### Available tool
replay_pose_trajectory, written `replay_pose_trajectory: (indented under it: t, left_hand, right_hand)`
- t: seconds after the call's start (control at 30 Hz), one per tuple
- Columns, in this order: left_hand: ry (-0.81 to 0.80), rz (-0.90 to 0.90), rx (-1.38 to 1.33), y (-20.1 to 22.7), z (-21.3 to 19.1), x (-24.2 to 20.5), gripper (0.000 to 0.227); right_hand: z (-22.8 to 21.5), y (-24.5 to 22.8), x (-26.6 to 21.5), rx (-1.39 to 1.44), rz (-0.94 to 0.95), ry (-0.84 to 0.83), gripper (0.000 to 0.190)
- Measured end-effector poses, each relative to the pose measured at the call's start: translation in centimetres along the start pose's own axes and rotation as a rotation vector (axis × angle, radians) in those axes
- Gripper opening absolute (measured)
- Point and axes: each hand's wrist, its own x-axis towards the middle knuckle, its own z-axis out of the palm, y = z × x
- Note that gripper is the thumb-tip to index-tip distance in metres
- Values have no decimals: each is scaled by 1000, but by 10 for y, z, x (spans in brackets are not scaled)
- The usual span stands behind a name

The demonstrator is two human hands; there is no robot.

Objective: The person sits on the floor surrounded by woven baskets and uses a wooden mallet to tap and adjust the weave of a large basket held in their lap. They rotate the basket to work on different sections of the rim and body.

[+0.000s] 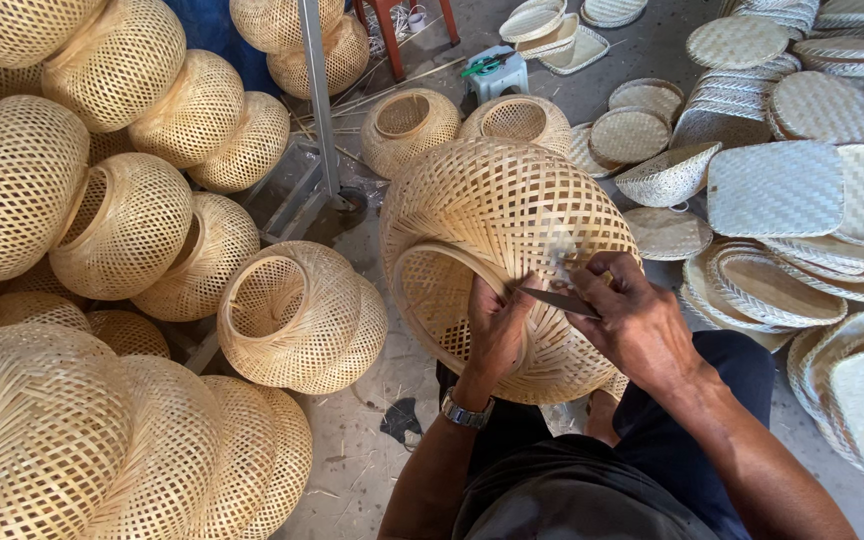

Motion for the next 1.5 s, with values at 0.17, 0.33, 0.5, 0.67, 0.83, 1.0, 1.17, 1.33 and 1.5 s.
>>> replay_pose_trajectory:
  t: [0.17,0.33,0.5,0.67,0.83,1.0,1.17,1.33,1.5]
  left_hand:
    - [-26,14,-21,1,2,-2,41]
    - [39,47,-30,4,10,1,45]
    - [28,101,16,-6,-6,-2,35]
    - [23,93,92,-18,-13,-2,38]
    - [34,104,59,-10,1,-1,50]
    - [32,80,63,-9,7,-3,55]
    - [41,56,51,-6,14,-4,54]
    - [145,86,111,-1,7,18,52]
    - [188,47,-59,15,-3,53,37]
  right_hand:
    - [1,-2,2,-113,-40,-77,47]
    - [4,-2,6,-95,-76,-52,36]
    - [-3,-3,5,88,-105,-1,31]
    - [2,-5,4,49,-87,-49,30]
    - [10,-4,-1,-61,-62,-70,30]
    - [18,1,-7,-57,-55,-95,36]
    - [16,2,-10,-40,-62,-29,40]
    - [5,13,-15,288,34,238,29]
    - [10,52,-37,636,784,191,50]
